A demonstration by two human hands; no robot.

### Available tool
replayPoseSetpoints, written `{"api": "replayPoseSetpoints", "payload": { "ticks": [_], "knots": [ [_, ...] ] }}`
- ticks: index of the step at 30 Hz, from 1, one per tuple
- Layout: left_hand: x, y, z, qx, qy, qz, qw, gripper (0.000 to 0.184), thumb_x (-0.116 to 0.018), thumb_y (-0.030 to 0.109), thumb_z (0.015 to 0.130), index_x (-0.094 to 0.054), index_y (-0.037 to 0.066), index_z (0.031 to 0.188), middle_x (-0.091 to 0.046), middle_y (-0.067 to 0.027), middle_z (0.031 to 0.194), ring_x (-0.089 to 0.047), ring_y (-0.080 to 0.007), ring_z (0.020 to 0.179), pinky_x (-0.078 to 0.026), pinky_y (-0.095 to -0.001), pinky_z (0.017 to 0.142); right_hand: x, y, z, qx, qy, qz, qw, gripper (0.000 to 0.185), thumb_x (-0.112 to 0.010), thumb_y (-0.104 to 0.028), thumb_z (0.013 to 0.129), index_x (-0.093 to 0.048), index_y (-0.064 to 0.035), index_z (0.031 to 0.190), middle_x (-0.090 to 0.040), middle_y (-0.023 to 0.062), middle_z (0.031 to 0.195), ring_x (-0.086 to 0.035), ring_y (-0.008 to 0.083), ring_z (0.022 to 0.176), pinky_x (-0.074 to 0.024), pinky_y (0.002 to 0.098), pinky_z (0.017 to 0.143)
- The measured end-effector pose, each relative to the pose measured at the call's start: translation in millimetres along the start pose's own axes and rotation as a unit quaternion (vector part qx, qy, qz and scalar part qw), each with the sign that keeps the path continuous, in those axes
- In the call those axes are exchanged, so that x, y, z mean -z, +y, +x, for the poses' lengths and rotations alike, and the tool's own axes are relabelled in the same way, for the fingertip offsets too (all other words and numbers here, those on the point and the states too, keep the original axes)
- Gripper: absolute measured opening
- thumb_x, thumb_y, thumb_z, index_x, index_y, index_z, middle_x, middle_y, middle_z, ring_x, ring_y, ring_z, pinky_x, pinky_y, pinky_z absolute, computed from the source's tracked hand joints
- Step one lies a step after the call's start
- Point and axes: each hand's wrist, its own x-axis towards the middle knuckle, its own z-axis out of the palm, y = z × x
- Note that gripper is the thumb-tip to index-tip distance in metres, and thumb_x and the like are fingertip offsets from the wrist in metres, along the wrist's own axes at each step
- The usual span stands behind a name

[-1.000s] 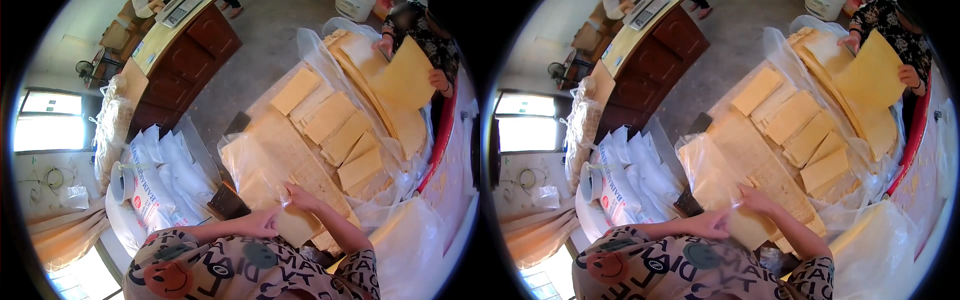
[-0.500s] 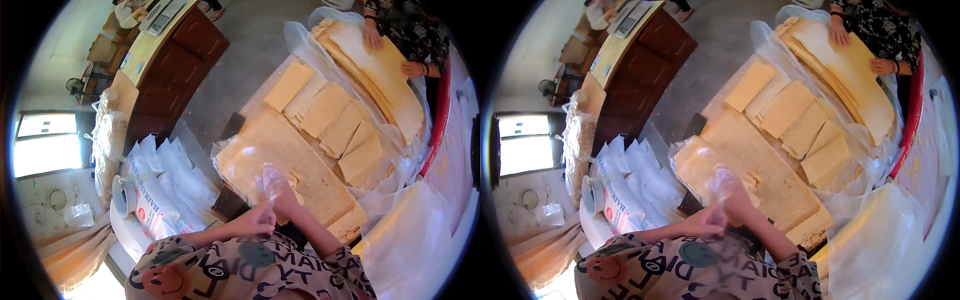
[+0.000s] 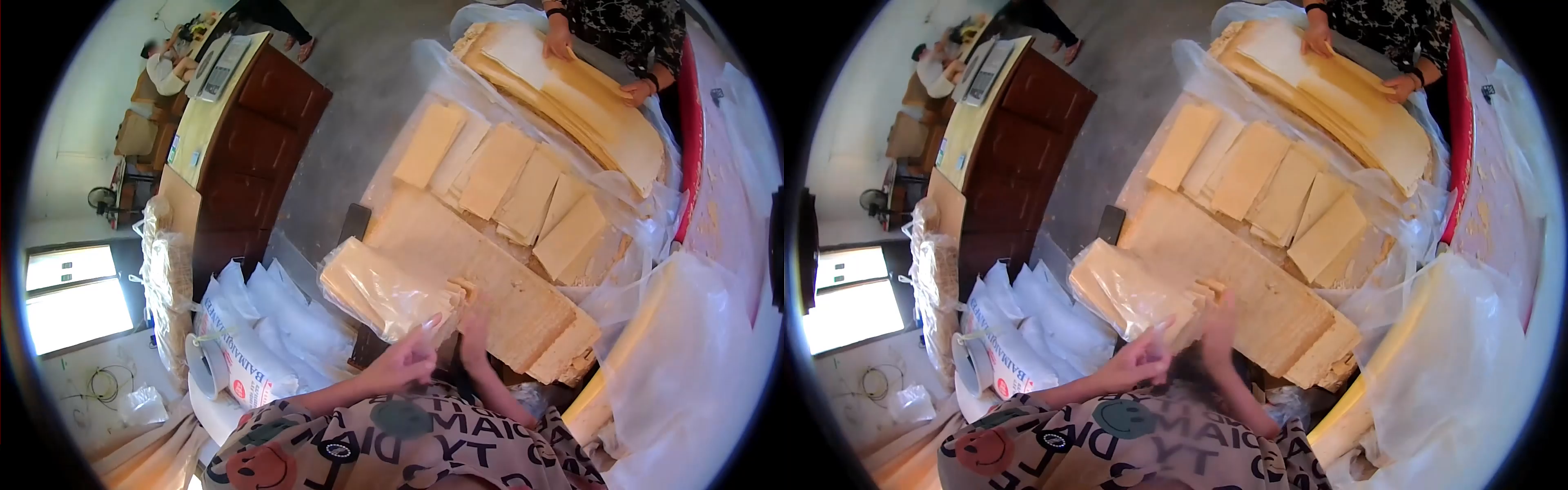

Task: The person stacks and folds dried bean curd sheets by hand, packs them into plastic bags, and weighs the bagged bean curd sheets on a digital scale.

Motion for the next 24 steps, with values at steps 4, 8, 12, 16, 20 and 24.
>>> {"api": "replayPoseSetpoints", "payload": {
  "ticks": [4,8,12,16,20,24],
  "knots": [
    [3.4,7.9,-11.3,-0.023,0.016,-0.043,0.999,0.06,-0.048,0.01,0.091,-0.019,0.006,0.144,-0.046,-0.0023,0.078,-0.046,-0.0084,0.061,-0.041,-0.0219,0.061,55.4,104.3,49.1,-0.267,0.041,0.2,0.942,0.054,-0.041,-0.048,0.092,-0.047,-0.0091,0.128,-0.051,0.0096,0.125,-0.048,0.0263,0.115,-0.0373,0.0388,0.097],
    [-1.0,35.1,-25.8,-0.059,0.027,-0.151,0.986,0.062,-0.049,0.01,0.091,-0.018,0.005,0.144,-0.044,-0.0021,0.076,-0.043,-0.0087,0.059,-0.041,-0.0236,0.061,51.0,135.3,67.9,-0.285,-0.15,0.37,0.871,0.058,-0.033,-0.053,0.092,-0.045,-0.0092,0.129,-0.053,0.009,0.125,-0.053,0.0244,0.111,-0.0451,0.0388,0.091],
    [-12.2,54.9,-39.3,-0.112,0.025,-0.218,0.969,0.065,-0.053,0.011,0.089,-0.017,0.003,0.143,-0.047,-0.0042,0.075,-0.043,-0.0103,0.057,-0.043,-0.0273,0.061,80.5,77.7,65.1,-0.283,-0.201,0.492,0.799,0.053,-0.037,-0.044,0.094,-0.045,-0.0065,0.129,-0.055,0.0105,0.124,-0.052,0.0264,0.114,-0.0426,0.0414,0.097],
    [-2.7,67.6,-43.3,-0.174,0.049,-0.208,0.961,0.066,-0.055,0.013,0.088,-0.019,0.005,0.143,-0.048,-0.005,0.076,-0.042,-0.0103,0.055,-0.042,-0.0277,0.059,138.0,12.2,71.8,-0.237,-0.157,0.36,0.889,0.049,-0.041,-0.042,0.093,-0.049,-0.006,0.126,-0.057,0.009,0.12,-0.056,0.0232,0.108,-0.0446,0.0381,0.093],
    [20.1,53.5,-46.4,-0.183,0.134,-0.249,0.941,0.065,-0.055,0.008,0.086,-0.022,0.003,0.142,-0.05,-0.0041,0.073,-0.044,-0.0105,0.055,-0.044,-0.0282,0.059,147.5,-77.9,66.1,-0.15,-0.123,0.062,0.979,0.031,-0.047,-0.031,0.092,-0.057,-0.0047,0.104,-0.061,0.0039,0.096,-0.058,0.0137,0.084,-0.0495,0.03,0.074],
    [58.5,17.5,-30.5,-0.152,0.197,-0.233,0.94,0.061,-0.052,0.006,0.086,-0.025,0.003,0.14,-0.047,-0.0019,0.071,-0.043,-0.0087,0.055,-0.043,-0.0265,0.057,120.9,-62.7,70.2,-0.046,-0.067,-0.085,0.993,0.011,-0.052,-0.015,0.088,-0.057,-0.0041,0.086,-0.056,0.0005,0.078,-0.054,0.0098,0.068,-0.0483,0.0235,0.06]
  ]
}}
